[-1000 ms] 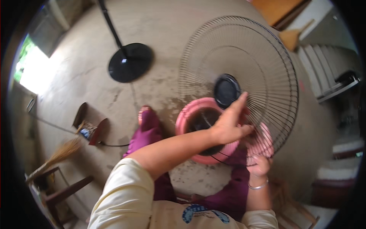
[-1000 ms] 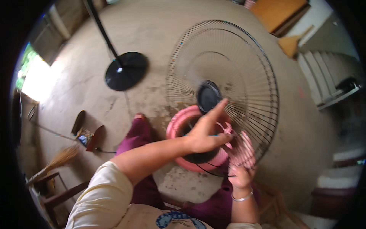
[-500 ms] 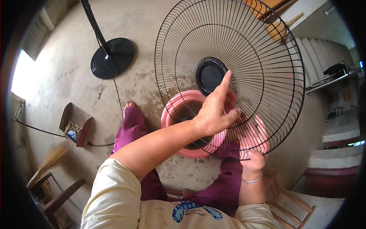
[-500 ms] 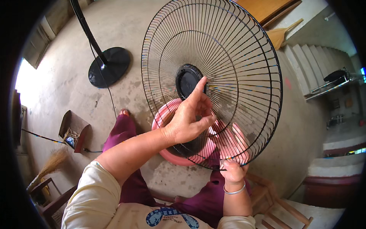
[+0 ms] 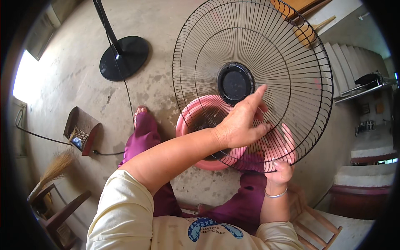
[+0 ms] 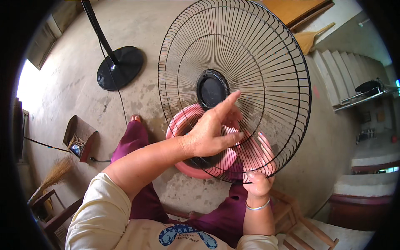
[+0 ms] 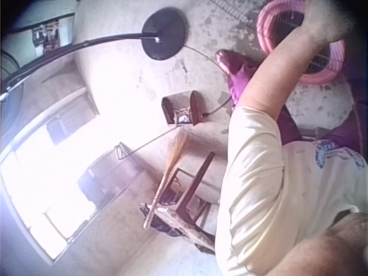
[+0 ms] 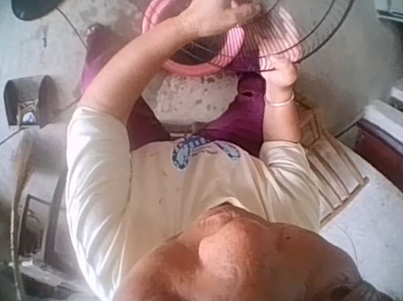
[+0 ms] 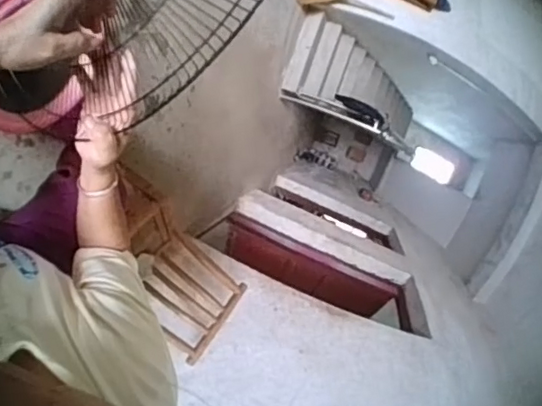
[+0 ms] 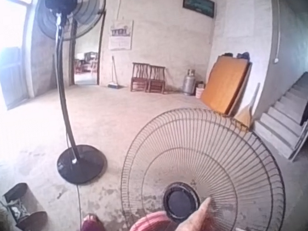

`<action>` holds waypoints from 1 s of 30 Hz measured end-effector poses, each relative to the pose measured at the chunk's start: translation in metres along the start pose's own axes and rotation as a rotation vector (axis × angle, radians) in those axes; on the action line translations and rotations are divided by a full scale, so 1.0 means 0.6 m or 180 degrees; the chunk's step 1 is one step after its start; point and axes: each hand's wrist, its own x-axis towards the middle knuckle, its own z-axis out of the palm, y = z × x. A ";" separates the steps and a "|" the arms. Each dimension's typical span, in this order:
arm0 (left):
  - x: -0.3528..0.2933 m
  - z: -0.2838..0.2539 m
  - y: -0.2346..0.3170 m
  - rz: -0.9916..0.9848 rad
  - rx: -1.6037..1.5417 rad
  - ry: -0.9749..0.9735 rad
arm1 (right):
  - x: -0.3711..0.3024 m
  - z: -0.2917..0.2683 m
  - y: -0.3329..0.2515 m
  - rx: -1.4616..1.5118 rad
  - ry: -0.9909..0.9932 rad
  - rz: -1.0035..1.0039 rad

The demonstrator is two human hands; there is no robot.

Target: Cleaning a pedestal fan guard using a cloth and soapy water in a pink basin.

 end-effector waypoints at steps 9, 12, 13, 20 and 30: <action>0.011 -0.010 -0.009 -0.0593 -0.0493 0.0754 | -0.008 -0.013 0.004 -0.0193 -0.0182 -0.0114; 0.022 -0.034 -0.008 -0.0494 0.0648 0.0878 | -0.008 -0.031 0.009 -0.0139 -0.0191 -0.0218; 0.023 -0.046 0.001 -0.0328 0.1153 0.1326 | -0.006 -0.025 0.007 -0.0221 -0.0204 -0.0289; 0.028 -0.092 -0.031 -0.0265 0.1746 0.1759 | -0.009 -0.055 -0.012 0.0236 0.0008 -0.0139; 0.017 -0.061 -0.014 0.0893 0.2516 0.1755 | -0.008 -0.045 -0.019 -0.0096 -0.0350 -0.0261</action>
